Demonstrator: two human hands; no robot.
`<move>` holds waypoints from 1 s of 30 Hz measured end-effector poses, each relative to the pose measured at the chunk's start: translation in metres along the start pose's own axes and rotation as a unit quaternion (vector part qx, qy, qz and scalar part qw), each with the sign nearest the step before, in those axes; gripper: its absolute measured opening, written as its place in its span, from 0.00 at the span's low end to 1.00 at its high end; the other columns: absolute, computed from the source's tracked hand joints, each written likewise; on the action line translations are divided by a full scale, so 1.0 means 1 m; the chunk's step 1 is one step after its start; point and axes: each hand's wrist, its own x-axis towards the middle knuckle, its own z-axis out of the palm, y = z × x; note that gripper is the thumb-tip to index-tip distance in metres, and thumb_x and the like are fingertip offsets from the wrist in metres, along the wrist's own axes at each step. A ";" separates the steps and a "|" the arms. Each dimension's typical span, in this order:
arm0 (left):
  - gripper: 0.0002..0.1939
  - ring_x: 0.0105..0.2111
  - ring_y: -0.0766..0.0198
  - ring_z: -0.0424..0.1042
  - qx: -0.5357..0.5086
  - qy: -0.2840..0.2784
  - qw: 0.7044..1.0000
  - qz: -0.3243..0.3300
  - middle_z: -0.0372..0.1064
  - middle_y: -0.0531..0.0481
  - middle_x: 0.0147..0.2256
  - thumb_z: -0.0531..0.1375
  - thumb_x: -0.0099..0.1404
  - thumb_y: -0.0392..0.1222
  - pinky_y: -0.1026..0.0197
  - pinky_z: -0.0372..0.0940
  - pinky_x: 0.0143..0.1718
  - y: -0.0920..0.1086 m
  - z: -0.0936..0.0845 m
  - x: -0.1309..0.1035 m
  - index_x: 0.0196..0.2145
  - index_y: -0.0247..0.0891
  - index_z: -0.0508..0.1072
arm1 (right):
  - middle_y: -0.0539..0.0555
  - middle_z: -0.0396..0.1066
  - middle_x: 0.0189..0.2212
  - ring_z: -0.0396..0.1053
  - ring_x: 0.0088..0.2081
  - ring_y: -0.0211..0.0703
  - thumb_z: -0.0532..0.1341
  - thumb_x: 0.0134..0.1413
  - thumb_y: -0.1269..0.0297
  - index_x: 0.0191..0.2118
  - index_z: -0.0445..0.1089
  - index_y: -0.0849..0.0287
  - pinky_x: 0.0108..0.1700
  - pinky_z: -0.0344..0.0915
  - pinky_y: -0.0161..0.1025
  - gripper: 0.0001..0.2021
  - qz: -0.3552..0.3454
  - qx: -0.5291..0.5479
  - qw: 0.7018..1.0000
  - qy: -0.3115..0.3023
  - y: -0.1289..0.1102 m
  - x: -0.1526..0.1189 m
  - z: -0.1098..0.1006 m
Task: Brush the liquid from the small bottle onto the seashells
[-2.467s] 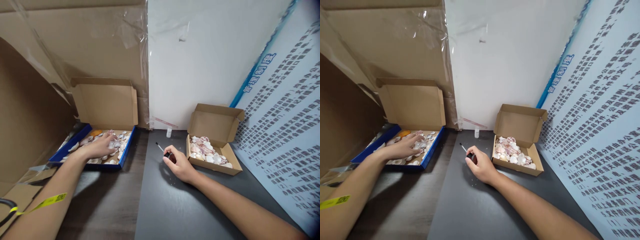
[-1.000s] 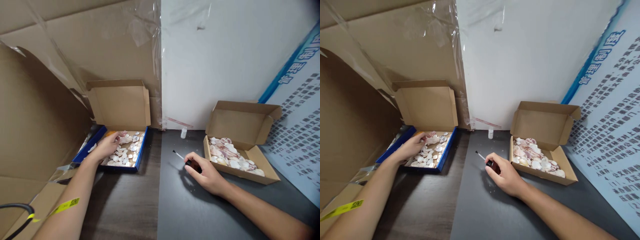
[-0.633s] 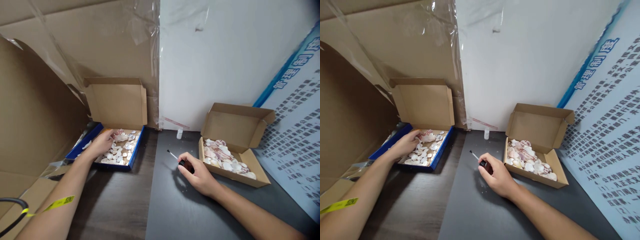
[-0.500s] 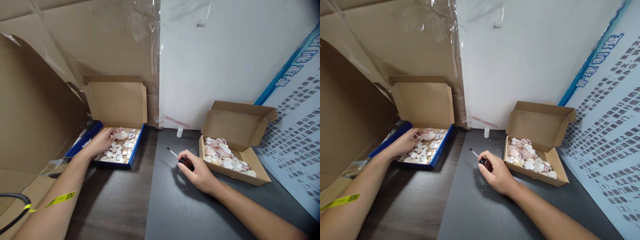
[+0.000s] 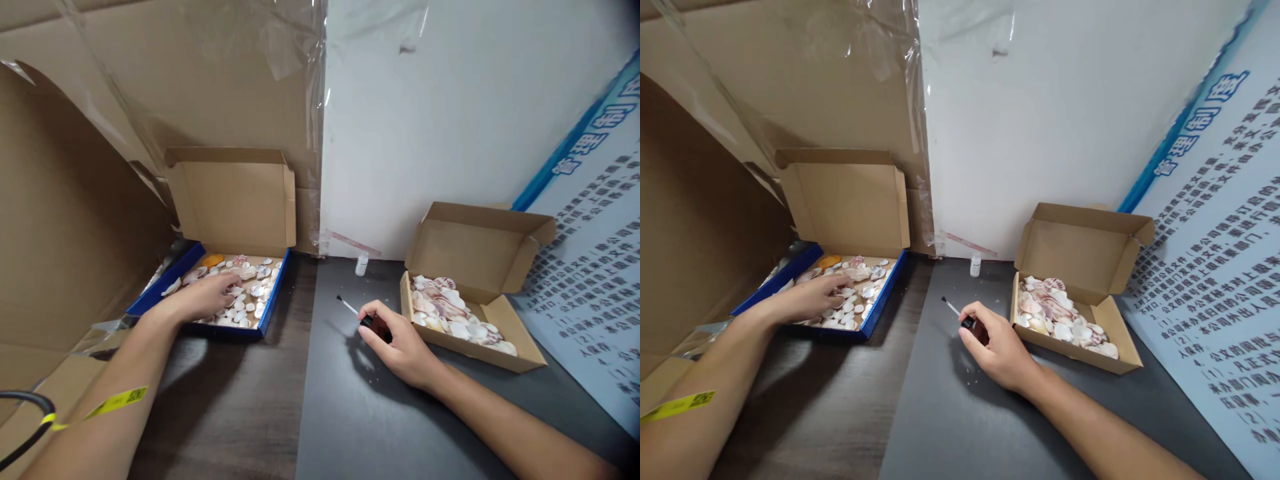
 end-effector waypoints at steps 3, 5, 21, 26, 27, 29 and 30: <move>0.15 0.36 0.55 0.72 -0.002 0.005 1.000 -0.006 0.75 0.47 0.36 0.54 0.57 0.49 0.59 0.62 0.37 0.004 -0.004 0.000 0.36 0.42 0.74 | 0.47 0.61 0.25 0.60 0.26 0.38 0.55 0.63 0.61 0.42 0.63 0.56 0.29 0.58 0.35 0.06 -0.002 0.003 1.000 -0.002 0.000 0.000 0.000; 0.15 0.34 0.56 0.72 -0.009 0.004 1.000 0.002 0.74 0.47 0.34 0.53 0.59 0.52 0.60 0.61 0.35 0.006 -0.005 0.000 0.33 0.41 0.73 | 0.47 0.61 0.25 0.60 0.26 0.37 0.56 0.63 0.61 0.42 0.63 0.56 0.30 0.58 0.35 0.05 -0.004 0.003 1.000 -0.001 0.000 0.000 0.000; 0.29 0.41 0.50 0.71 -0.145 0.087 0.985 -0.022 0.75 0.41 0.39 0.49 0.59 0.65 0.55 0.67 0.43 0.017 -0.006 0.000 0.40 0.37 0.74 | 0.45 0.60 0.24 0.60 0.26 0.36 0.57 0.62 0.64 0.42 0.64 0.56 0.29 0.56 0.34 0.04 -0.009 0.026 1.000 -0.007 0.001 0.000 0.000; 0.26 0.24 0.61 0.62 -0.196 0.076 0.978 -0.013 0.62 0.51 0.23 0.46 0.63 0.65 0.61 0.59 0.25 0.038 -0.007 -0.006 0.25 0.39 0.64 | 0.45 0.60 0.24 0.59 0.25 0.36 0.57 0.62 0.65 0.42 0.64 0.56 0.29 0.55 0.34 0.04 -0.013 0.029 0.999 -0.006 -0.001 0.000 0.000; 0.25 0.22 0.62 0.59 -0.199 0.072 0.977 -0.014 0.58 0.52 0.21 0.46 0.63 0.64 0.62 0.56 0.23 0.041 -0.007 -0.006 0.25 0.40 0.62 | 0.45 0.60 0.24 0.59 0.25 0.35 0.57 0.62 0.65 0.42 0.64 0.56 0.29 0.55 0.34 0.04 -0.014 0.030 0.999 -0.005 -0.001 0.000 0.000; 0.23 0.22 0.62 0.58 -0.200 0.071 0.977 -0.017 0.57 0.52 0.21 0.48 0.62 0.62 0.62 0.54 0.22 0.043 -0.007 -0.006 0.26 0.40 0.63 | 0.45 0.60 0.24 0.59 0.25 0.35 0.57 0.62 0.65 0.42 0.64 0.56 0.29 0.55 0.33 0.04 -0.017 0.030 0.999 -0.005 -0.002 0.000 0.000; 0.22 0.23 0.61 0.59 -0.202 0.078 0.976 -0.019 0.58 0.52 0.22 0.49 0.61 0.61 0.62 0.54 0.23 0.042 -0.007 -0.005 0.28 0.39 0.65 | 0.45 0.60 0.24 0.59 0.25 0.35 0.57 0.62 0.65 0.42 0.64 0.57 0.29 0.55 0.33 0.04 -0.017 0.030 0.999 -0.005 -0.002 -0.001 0.000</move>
